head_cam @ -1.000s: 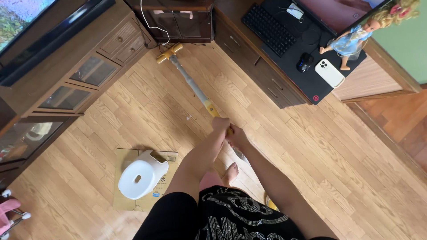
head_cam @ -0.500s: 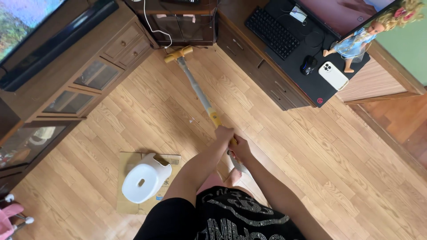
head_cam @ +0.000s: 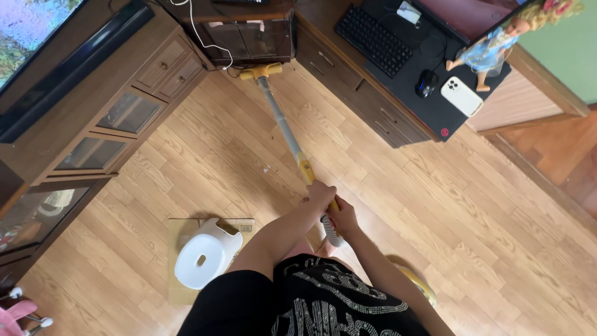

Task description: Vacuuming several floor surfaces and navigating around furniture and corners in a home environment.

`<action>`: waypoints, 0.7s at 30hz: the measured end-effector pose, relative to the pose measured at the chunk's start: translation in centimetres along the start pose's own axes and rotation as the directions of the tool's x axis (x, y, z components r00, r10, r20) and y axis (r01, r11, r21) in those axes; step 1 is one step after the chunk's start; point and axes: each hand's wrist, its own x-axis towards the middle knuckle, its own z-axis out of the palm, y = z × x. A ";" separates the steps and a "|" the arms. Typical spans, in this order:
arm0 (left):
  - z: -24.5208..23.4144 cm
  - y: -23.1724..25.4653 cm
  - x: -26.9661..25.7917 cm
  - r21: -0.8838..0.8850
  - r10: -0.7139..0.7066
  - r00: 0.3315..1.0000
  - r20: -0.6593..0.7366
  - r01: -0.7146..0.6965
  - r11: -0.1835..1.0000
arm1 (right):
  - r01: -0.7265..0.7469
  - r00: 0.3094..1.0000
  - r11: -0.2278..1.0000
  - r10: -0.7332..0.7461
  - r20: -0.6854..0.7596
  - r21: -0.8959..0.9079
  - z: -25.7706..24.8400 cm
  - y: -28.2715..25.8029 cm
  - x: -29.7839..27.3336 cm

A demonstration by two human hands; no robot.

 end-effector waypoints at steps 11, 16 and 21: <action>-10.6 3.4 -7.7 -0.201 -0.127 0.976 0.174 0.162 0.966 | 0.008 0.995 0.996 0.001 0.102 -0.092 3.2 -0.5 -1.9; -5.5 -5.3 -0.7 -0.028 0.169 0.984 -0.053 -0.171 0.985 | 0.043 0.998 0.968 -0.030 0.057 -0.247 5.0 -0.4 -2.3; -9.8 -1.5 -2.0 -0.156 -0.035 0.998 0.044 0.042 0.987 | 0.099 0.991 0.989 -0.088 0.098 -0.107 6.6 -0.4 -0.6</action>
